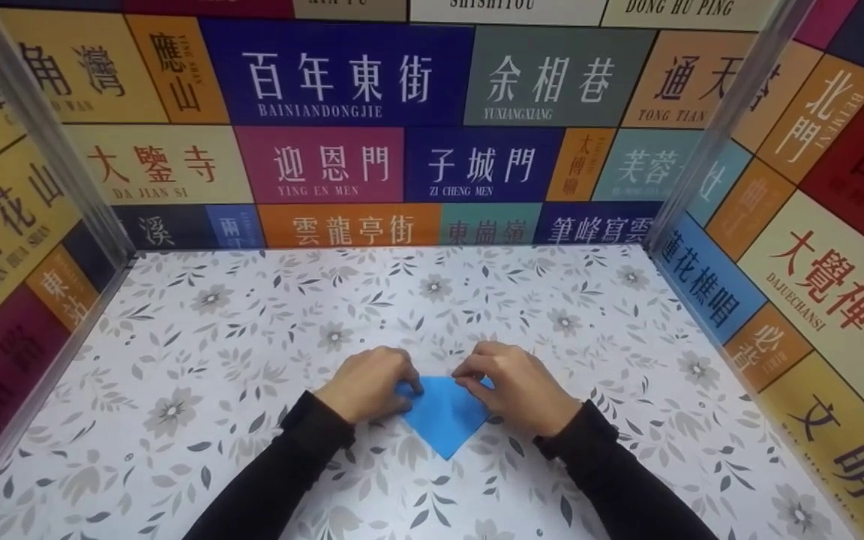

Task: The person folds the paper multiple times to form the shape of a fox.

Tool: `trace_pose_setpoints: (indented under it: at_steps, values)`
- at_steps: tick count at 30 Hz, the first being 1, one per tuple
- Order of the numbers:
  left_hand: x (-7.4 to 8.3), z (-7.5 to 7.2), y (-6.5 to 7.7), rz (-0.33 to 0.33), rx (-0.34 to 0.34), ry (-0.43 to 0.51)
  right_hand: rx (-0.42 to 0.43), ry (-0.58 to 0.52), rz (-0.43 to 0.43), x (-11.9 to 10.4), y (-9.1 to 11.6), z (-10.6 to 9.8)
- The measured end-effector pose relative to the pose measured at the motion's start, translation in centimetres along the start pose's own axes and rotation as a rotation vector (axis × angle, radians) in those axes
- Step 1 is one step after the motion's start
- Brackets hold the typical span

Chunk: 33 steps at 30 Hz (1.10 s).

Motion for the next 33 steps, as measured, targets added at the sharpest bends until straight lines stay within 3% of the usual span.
trace_pose_setpoints:
  at_steps: [9, 16, 33]
  values:
    - [-0.3, -0.1, 0.5, -0.02, 0.017, -0.014, -0.044, -0.019, -0.001, -0.4, 0.2, 1.2]
    - [-0.6, 0.0, 0.1, -0.042, 0.008, -0.009, -0.096, -0.019, -0.003, -0.8, 0.4, 2.4]
    - [0.2, 0.0, 0.2, -0.036, 0.014, -0.06, -0.211, -0.085, -0.02, -1.5, 1.1, 5.2]
Point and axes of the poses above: each hand's wrist, its own y-axis away from the middle knuckle, its own z-axis out of the palm, x = y × z, the point moved 8 cm from there along -y, towards the middle knuckle, and after that the axes turned 11 degrees about -y, right-handed, at the moved point
